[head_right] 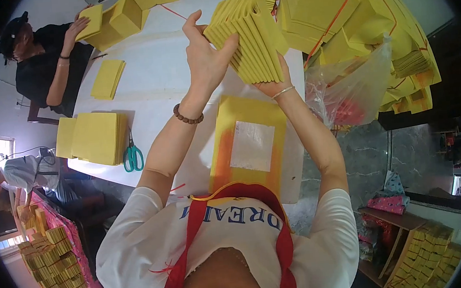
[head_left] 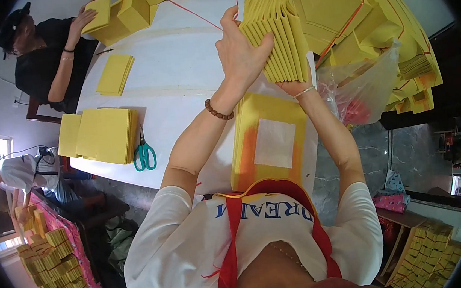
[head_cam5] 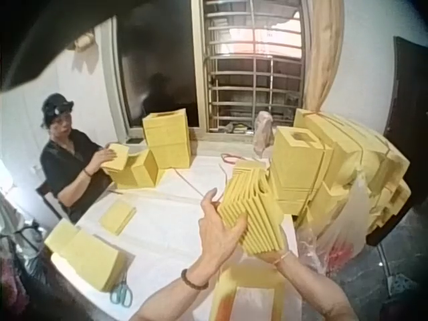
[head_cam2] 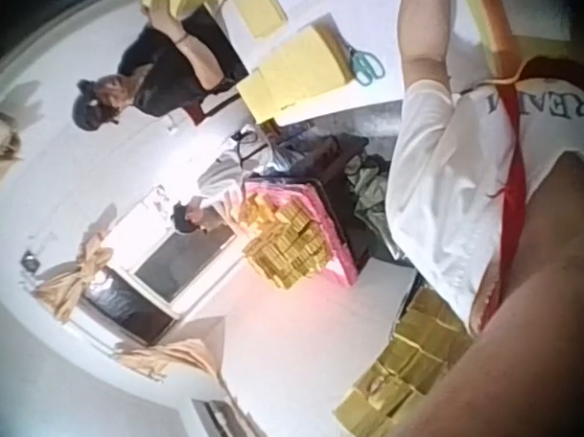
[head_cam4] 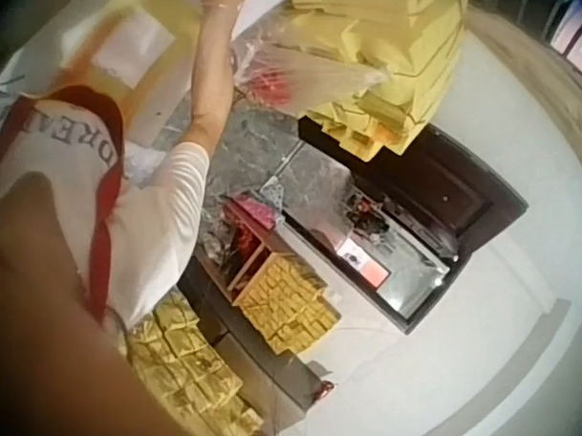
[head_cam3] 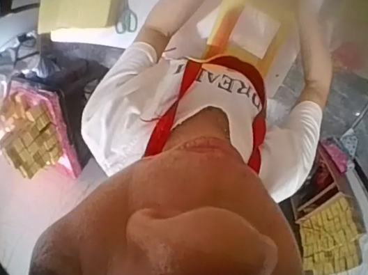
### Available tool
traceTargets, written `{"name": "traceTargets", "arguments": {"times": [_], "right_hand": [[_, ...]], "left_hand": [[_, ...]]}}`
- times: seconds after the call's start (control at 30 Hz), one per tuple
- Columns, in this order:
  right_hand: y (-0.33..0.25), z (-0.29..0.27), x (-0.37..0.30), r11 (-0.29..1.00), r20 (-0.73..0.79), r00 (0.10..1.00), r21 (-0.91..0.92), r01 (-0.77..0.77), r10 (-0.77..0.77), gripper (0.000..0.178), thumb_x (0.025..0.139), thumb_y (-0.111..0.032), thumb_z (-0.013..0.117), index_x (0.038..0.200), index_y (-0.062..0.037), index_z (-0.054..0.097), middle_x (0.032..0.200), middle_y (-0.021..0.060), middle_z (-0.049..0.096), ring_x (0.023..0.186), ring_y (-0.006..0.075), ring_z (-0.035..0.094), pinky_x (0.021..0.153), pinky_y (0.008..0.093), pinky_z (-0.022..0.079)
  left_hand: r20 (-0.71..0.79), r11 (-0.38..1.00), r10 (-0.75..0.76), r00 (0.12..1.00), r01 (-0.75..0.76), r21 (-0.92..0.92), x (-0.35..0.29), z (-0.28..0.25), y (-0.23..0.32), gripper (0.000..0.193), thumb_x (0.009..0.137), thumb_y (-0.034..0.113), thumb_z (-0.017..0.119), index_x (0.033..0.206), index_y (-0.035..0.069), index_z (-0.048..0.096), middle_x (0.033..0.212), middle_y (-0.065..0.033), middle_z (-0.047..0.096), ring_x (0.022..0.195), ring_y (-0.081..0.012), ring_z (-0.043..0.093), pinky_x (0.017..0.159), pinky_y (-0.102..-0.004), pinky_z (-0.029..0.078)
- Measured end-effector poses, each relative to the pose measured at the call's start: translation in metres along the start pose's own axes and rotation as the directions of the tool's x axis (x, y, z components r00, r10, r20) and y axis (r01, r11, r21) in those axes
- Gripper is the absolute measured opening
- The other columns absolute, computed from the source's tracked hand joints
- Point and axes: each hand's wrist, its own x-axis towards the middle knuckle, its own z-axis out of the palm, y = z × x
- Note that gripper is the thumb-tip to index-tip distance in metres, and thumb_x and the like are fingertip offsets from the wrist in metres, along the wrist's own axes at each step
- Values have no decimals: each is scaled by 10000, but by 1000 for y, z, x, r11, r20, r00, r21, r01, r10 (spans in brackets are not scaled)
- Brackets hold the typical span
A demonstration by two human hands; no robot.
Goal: Folding and stacking yellow ceremonial paper sheets with silver foil squares.
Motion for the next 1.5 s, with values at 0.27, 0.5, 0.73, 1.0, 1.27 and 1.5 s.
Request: {"name": "traceTargets", "arguments": {"times": [0.27,0.5,0.73,1.0,1.27,1.5], "right_hand": [[1,-3,1,997,-113,993,-71,32,-40,516,905,-395,381,1304,-70,422,1300,117,472,1175,265,484,969,432,417],[-2,-17,-1,998,-170,985,-57,15,-24,535,889,-400,426,1291,-47,426,1309,131,458,1170,272,484,971,431,412],[-34,-44,-6,952,-219,969,-302,48,-118,494,818,-250,609,1230,-25,454,1198,106,538,1067,232,549,922,375,447],[-32,-65,-10,656,-262,949,-750,-86,-175,529,762,-149,665,1218,-6,438,1107,78,554,993,170,552,842,301,463],[-43,-94,16,752,-309,950,-619,-228,33,555,771,-212,663,1237,-24,428,1148,91,545,1032,187,543,871,318,451],[-83,-97,43,796,-476,879,-540,-276,-18,553,899,-483,428,1323,-130,398,1182,52,541,1106,164,493,916,350,381]], "left_hand": [[38,996,-67,997,69,-56,-1,-7,5,778,723,287,673,1276,-28,225,966,-162,547,843,-263,594,730,-352,477],[73,988,-82,994,91,-126,-4,-10,6,810,767,400,653,1294,-33,216,959,-150,538,871,-243,568,752,-335,455],[254,796,-283,925,375,-475,-6,0,-24,792,800,570,551,1305,29,268,1266,-138,437,1147,-207,443,903,-355,363],[691,524,-435,578,786,-328,-24,11,-123,752,841,634,417,1405,168,244,1363,-86,358,1184,-185,361,933,-399,304],[660,548,-467,588,779,-305,-10,38,-141,859,791,274,651,1385,35,79,1207,-134,470,1019,-198,516,745,-319,472],[745,176,-356,565,823,-540,72,80,-183,420,835,167,554,1199,14,413,1134,-138,528,1015,-256,544,827,-411,468]]}}
